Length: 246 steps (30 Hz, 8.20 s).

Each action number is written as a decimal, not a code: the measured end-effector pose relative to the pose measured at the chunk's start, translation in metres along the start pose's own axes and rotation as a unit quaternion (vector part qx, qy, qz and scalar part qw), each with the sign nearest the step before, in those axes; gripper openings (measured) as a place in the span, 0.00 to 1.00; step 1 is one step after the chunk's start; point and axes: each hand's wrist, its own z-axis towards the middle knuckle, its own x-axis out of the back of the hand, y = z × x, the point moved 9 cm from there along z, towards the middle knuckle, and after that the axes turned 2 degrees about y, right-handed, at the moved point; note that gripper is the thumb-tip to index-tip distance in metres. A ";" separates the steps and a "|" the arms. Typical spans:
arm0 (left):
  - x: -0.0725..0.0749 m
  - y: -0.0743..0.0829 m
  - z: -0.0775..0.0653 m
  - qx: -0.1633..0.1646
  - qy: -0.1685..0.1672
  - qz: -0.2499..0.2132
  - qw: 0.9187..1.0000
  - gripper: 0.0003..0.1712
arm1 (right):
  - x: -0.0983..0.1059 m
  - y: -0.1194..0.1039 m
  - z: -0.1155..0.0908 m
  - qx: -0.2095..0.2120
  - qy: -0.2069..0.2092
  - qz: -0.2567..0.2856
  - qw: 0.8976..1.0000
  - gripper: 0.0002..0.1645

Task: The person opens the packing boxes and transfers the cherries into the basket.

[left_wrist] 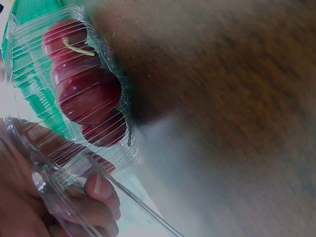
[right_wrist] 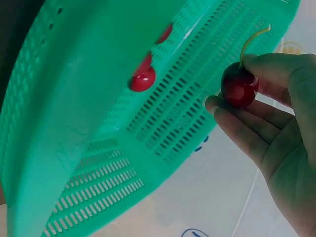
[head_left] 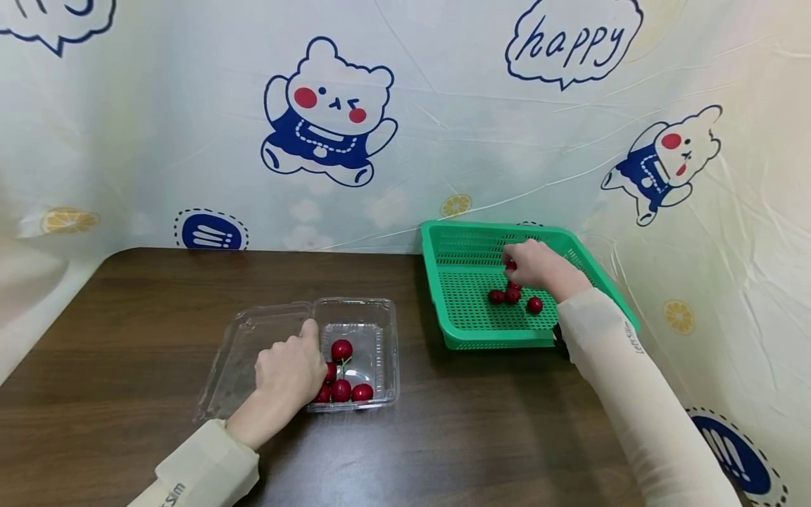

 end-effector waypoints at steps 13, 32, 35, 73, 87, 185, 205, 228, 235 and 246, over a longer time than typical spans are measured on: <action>0.000 0.000 0.000 0.003 0.000 0.001 1.000 0.08 | -0.012 0.012 -0.004 -0.017 -0.016 -0.024 0.999 0.14; 0.000 0.001 -0.001 0.001 0.005 0.001 1.000 0.09 | -0.036 0.039 -0.009 -0.049 -0.043 0.008 0.998 0.15; 0.000 0.000 -0.001 0.001 0.006 0.002 1.000 0.09 | -0.034 0.042 -0.010 -0.054 -0.040 0.011 0.998 0.14; 0.001 0.000 -0.001 -0.003 0.005 -0.001 1.000 0.09 | -0.048 0.040 -0.012 -0.072 -0.063 -0.005 0.995 0.21; 0.000 0.000 -0.002 -0.003 0.001 -0.002 1.000 0.09 | -0.040 0.043 -0.012 -0.067 -0.069 -0.007 0.995 0.21; -0.001 0.000 -0.001 0.004 -0.005 0.001 1.000 0.09 | -0.010 -0.222 0.005 0.230 0.029 -0.002 0.973 0.20; 0.000 0.000 0.000 0.000 0.011 0.004 1.000 0.11 | -0.074 -0.275 0.002 0.284 -0.017 -0.079 0.955 0.23; 0.000 0.001 -0.001 -0.002 0.011 0.004 1.000 0.09 | -0.105 -0.286 -0.001 0.328 -0.010 -0.113 0.938 0.16; 0.000 0.000 -0.001 -0.001 0.009 0.001 1.000 0.09 | -0.105 -0.287 0.000 0.320 -0.007 -0.117 0.940 0.14; 0.001 0.001 0.000 -0.001 0.011 -0.001 1.000 0.09 | -0.108 -0.288 -0.001 0.317 0.004 -0.118 0.941 0.10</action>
